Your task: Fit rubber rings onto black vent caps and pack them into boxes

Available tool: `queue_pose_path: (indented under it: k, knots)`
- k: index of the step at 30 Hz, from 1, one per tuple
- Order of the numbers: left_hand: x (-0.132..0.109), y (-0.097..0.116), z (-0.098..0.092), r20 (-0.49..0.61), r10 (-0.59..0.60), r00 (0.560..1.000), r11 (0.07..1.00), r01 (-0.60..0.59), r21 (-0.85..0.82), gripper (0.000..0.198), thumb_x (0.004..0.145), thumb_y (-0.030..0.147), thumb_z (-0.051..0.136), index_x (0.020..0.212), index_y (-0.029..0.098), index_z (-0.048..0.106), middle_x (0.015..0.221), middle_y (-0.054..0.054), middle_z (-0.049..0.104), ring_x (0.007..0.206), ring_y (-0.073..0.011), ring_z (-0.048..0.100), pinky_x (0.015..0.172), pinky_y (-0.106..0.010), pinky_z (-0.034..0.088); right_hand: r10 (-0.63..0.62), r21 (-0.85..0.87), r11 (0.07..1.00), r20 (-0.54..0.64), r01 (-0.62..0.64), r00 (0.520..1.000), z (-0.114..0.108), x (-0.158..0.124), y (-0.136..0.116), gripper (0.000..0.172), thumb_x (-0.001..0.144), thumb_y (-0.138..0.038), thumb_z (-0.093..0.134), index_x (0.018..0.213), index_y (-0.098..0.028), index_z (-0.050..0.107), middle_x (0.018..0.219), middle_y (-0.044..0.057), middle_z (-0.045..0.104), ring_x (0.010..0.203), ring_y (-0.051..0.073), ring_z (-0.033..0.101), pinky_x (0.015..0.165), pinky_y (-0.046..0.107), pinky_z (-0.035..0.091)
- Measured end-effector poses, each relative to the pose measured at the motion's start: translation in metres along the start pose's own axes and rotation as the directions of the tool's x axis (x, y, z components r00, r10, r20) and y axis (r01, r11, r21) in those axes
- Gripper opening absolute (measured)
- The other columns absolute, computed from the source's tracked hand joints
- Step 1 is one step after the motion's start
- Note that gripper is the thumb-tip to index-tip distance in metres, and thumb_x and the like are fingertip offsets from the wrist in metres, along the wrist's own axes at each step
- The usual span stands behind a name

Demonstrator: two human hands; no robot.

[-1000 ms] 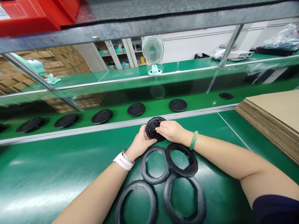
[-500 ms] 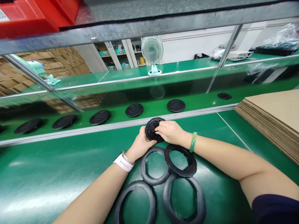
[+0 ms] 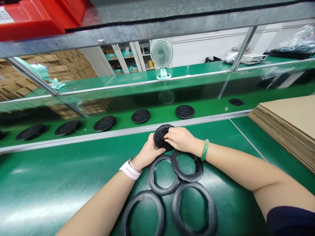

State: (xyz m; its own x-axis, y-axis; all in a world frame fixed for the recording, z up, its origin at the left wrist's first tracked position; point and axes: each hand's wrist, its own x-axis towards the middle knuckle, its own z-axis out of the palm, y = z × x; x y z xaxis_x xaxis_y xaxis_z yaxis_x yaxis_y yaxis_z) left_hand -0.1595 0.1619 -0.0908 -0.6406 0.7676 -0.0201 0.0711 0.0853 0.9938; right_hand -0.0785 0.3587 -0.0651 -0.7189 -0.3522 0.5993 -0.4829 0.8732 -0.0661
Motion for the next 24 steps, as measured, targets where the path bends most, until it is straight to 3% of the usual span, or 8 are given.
queue_pose_path:
  k: [10,17,24]
  knots:
    - [-0.003,0.009,0.003,0.018,-0.024,1.000,1.000,0.024,-0.016,0.064,0.070,0.020,0.079,0.120,0.020,0.040,0.123,-0.009,0.057,0.118,-0.0286,0.060,0.101,-0.049,0.050,-0.020,0.049,0.999,-0.025,0.021,0.999,-0.004,-0.003,0.000,0.006,0.093,-0.015,0.067,0.098,-0.013,0.068,0.088,0.007,0.063,0.080,0.021,0.060,0.072,0.032,0.050]
    - [-0.003,0.006,0.002,0.018,-0.019,1.000,1.000,0.019,0.004,0.063,0.072,0.019,0.079,0.121,0.021,0.040,0.124,-0.009,0.058,0.117,-0.0276,0.061,0.101,-0.048,0.051,0.070,0.019,0.997,0.119,-0.073,0.990,-0.010,0.002,-0.006,0.007,0.091,-0.013,0.070,0.098,-0.013,0.068,0.090,0.008,0.063,0.083,0.022,0.061,0.075,0.033,0.050]
    - [-0.004,0.006,0.000,0.045,-0.017,0.999,0.998,0.014,0.067,0.061,0.074,0.022,0.078,0.121,0.021,0.040,0.122,-0.009,0.060,0.114,-0.0274,0.063,0.099,-0.048,0.052,0.054,-0.012,0.999,0.200,-0.053,0.978,-0.022,0.005,-0.011,0.007,0.092,-0.012,0.069,0.099,-0.013,0.068,0.092,0.008,0.064,0.084,0.022,0.061,0.074,0.033,0.049]
